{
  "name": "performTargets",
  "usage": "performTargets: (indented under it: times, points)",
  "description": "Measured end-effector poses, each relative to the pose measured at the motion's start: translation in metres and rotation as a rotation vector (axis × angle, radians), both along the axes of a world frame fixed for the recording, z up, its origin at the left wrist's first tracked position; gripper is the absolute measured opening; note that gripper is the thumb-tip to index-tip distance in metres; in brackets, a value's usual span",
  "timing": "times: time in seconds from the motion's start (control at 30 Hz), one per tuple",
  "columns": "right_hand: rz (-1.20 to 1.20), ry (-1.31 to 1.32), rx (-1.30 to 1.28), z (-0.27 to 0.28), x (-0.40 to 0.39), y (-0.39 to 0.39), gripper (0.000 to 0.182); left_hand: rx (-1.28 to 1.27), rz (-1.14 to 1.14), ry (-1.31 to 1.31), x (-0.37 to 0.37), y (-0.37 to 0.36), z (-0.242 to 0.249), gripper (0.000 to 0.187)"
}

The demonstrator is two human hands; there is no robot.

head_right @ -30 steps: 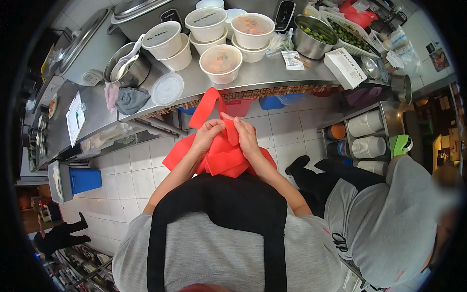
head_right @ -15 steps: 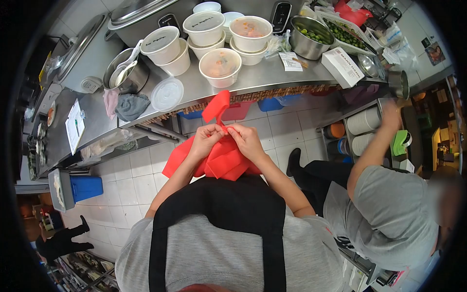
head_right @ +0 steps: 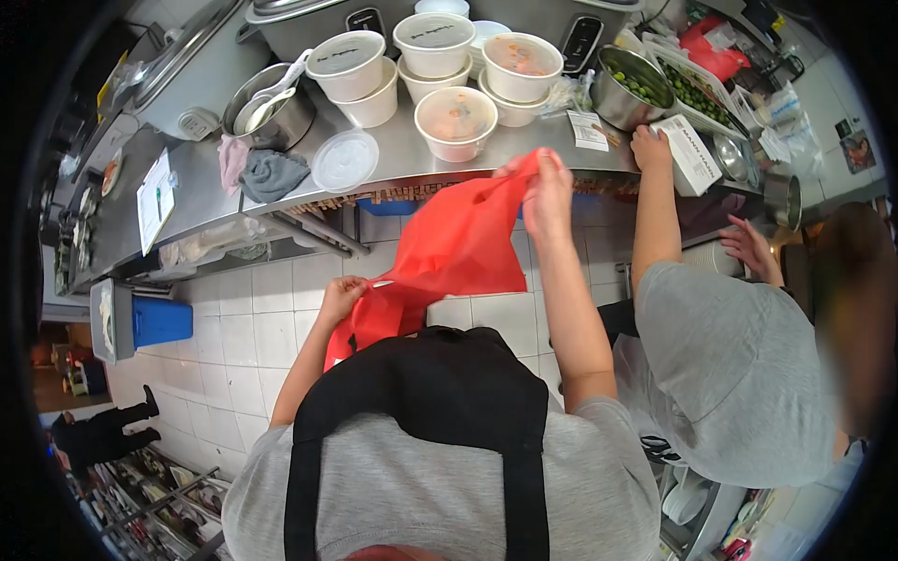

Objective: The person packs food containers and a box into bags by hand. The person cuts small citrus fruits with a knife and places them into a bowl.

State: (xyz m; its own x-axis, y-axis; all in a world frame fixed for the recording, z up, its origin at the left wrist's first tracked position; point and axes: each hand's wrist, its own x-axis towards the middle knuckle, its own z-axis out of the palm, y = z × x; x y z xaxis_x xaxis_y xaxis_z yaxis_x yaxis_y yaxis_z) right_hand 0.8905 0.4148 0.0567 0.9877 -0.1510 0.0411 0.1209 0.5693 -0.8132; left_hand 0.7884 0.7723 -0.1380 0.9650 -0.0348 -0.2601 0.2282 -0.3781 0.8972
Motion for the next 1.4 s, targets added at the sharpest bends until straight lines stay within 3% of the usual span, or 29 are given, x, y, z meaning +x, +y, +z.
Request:
performTargets:
  times: [0.07,0.13,0.2,0.23,0.27,0.33,0.4,0.47,0.5,0.53,0.57,0.6,0.63,0.7,0.73,0.83,0.93,1.0,1.03,1.07,1.1,1.17,1.27,1.33,1.37,1.4]
  points:
    - [0.035,0.013,-0.017,0.009,-0.002,0.019,0.028,0.207,0.051,-0.077,0.011,0.001,0.039,0.034]
    - [0.129,-0.158,-0.181,0.010,-0.006,0.032,0.030,0.208,0.091,-0.358,0.021,-0.023,0.120,0.046]
    - [0.187,-0.186,-0.213,0.010,-0.012,0.050,0.031,0.390,-0.089,-0.186,0.021,-0.059,0.211,0.051]
    - [0.272,-0.176,-0.226,0.011,-0.018,0.060,0.031,0.491,-0.173,-0.259,0.022,-0.080,0.220,0.052]
    - [0.355,-0.169,-0.239,0.012,-0.026,0.069,0.031,0.594,-0.259,-0.332,0.024,-0.097,0.225,0.053]
    - [0.452,-0.078,-0.269,0.018,-0.043,0.076,0.028,0.636,-0.277,-0.450,0.042,-0.113,0.181,0.053]
    - [0.289,-0.255,-0.671,0.019,-0.050,0.070,0.028,0.671,-0.325,-0.576,0.049,-0.116,0.142,0.053]
    - [0.243,-0.333,-0.778,0.017,-0.048,0.057,0.027,0.405,-0.271,-0.565,0.049,-0.116,0.126,0.050]
    - [0.209,-0.404,-0.882,0.013,-0.048,0.052,0.025,0.404,-0.292,-0.566,0.045,-0.122,0.147,0.050]
    - [0.194,-0.392,-0.879,0.009,-0.050,0.048,0.025,0.403,-0.328,-0.401,0.035,-0.129,0.184,0.047]
    - [0.282,-0.263,-0.636,0.006,-0.052,0.048,0.025,0.405,-0.358,-0.235,0.028,-0.134,0.204,0.045]
    - [0.366,-0.142,-0.390,0.005,-0.053,0.049,0.024,0.410,-0.366,-0.236,0.025,-0.141,0.201,0.045]
    - [0.362,-0.144,-0.387,0.006,-0.057,0.052,0.024,0.396,-0.420,-0.318,0.023,-0.149,0.195,0.042]
    - [0.470,0.038,-0.010,0.017,-0.069,0.059,0.024,0.353,-0.449,-0.498,0.017,-0.166,0.175,0.032]
    - [0.478,0.032,-0.011,0.017,-0.068,0.058,0.024,0.357,-0.441,-0.502,0.020,-0.170,0.165,0.032]
    - [0.452,-0.106,-0.223,0.016,-0.069,0.055,0.023,0.471,-0.295,-0.358,0.024,-0.173,0.157,0.022]
    - [0.042,-0.655,-1.501,0.024,-0.082,0.051,0.037,0.312,-0.289,-0.478,0.026,-0.160,0.154,0.018]
    - [0.064,-0.646,-1.666,-0.008,-0.081,0.032,0.035,0.341,-0.278,-0.342,0.029,-0.144,0.150,0.018]
    - [0.079,-0.596,-1.788,-0.025,-0.077,0.017,0.033,0.174,-0.332,-0.262,0.027,-0.139,0.159,0.018]
    - [0.173,-0.508,-1.729,-0.039,-0.074,0.002,0.027,0.005,-0.389,-0.181,0.024,-0.135,0.168,0.017]
    - [0.263,-0.419,-1.666,-0.050,-0.071,-0.013,0.023,0.178,-0.493,-0.176,0.023,-0.134,0.179,0.029]
    - [0.268,-0.290,-1.237,-0.057,-0.068,-0.035,0.013,0.128,-0.562,-0.197,0.027,-0.137,0.212,0.035]
    - [0.086,-0.164,-1.160,-0.073,-0.063,-0.070,0.012,0.017,-0.857,-0.167,0.057,-0.150,0.278,0.049]
    - [0.122,-0.113,-1.109,-0.062,-0.065,-0.079,0.014,-0.105,-1.028,-0.200,0.087,-0.169,0.334,0.046]
    - [0.167,-0.051,-1.056,-0.056,-0.067,-0.083,0.017,-0.068,-1.034,-0.435,0.107,-0.180,0.367,0.040]
    - [0.159,-0.047,-1.040,-0.051,-0.069,-0.083,0.019,-0.116,-0.840,-0.521,0.122,-0.188,0.395,0.042]
